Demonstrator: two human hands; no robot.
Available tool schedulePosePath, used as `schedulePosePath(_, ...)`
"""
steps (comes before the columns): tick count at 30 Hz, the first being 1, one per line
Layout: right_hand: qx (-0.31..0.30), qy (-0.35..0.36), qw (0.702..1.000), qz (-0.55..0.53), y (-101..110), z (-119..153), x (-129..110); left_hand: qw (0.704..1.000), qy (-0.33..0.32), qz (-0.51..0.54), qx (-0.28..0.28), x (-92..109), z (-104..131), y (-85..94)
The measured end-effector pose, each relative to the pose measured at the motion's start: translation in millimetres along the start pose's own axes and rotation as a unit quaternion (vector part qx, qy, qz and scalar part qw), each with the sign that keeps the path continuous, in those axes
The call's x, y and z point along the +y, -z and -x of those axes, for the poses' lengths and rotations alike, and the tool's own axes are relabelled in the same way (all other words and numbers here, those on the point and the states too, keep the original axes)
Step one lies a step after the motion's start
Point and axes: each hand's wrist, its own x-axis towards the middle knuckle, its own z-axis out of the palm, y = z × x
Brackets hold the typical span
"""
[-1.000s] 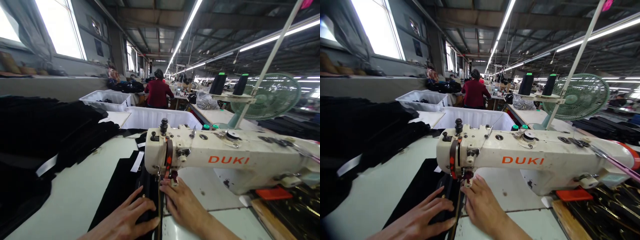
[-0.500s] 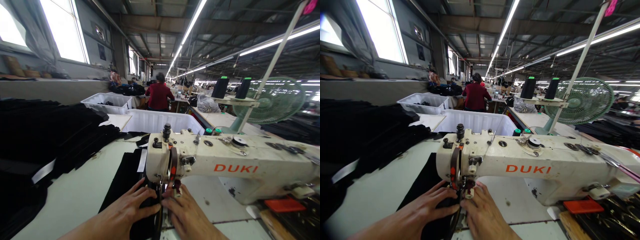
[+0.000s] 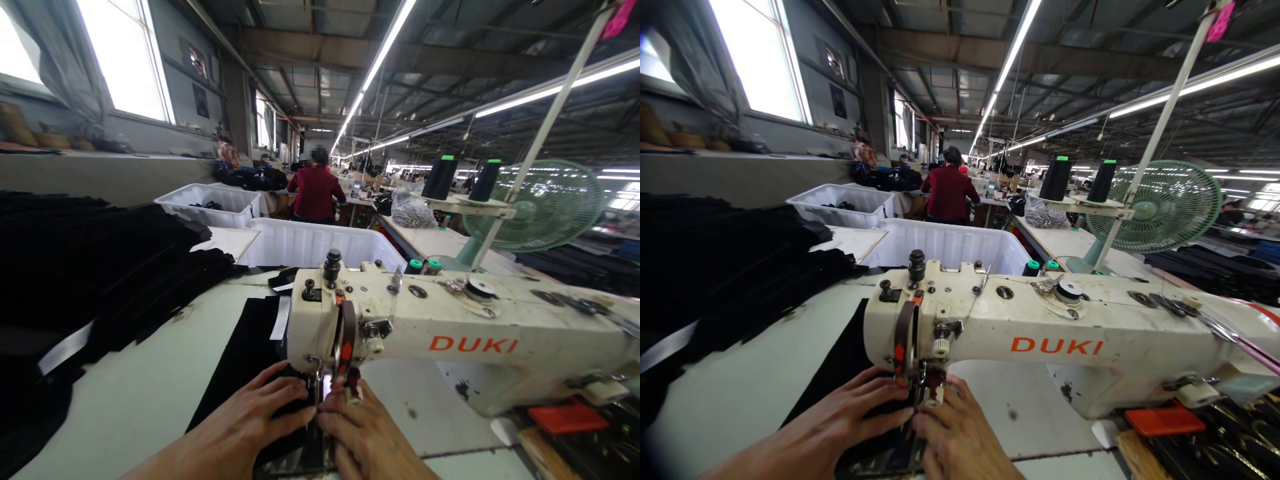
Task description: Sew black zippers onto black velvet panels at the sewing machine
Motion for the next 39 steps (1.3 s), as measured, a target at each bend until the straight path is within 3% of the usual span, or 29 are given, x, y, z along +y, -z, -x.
schedulePosePath(11,0.008,-0.035,0.999,0.033,-4,-1,0,0.998,0.037,0.001,-0.043,-21,5,-16.3)
schedulePosePath(20,0.046,-0.028,0.997,0.054,-5,-2,-2,1.0,0.019,0.003,-0.007,-19,1,-12.1)
schedulePosePath(26,0.091,0.032,0.987,0.13,-15,7,13,0.998,0.031,0.042,-0.03,-18,-2,-4.9)
schedulePosePath(30,0.11,0.063,0.978,0.166,-19,8,25,0.996,0.092,-0.007,0.002,-28,-4,-3.7)
schedulePosePath(33,0.155,0.097,0.966,0.184,-14,5,24,0.99,0.123,-0.064,0.015,-23,-5,-8.0)
schedulePosePath(35,0.223,0.122,0.951,0.178,-14,2,18,0.984,0.145,-0.102,0.032,-11,-3,-14.5)
schedulePosePath(37,0.319,0.133,0.925,0.16,-23,-3,9,0.978,0.15,-0.138,0.036,3,2,-21.4)
schedulePosePath(39,0.363,0.121,0.911,0.153,-42,-6,-2,0.977,0.133,-0.163,0.019,9,12,-22.3)
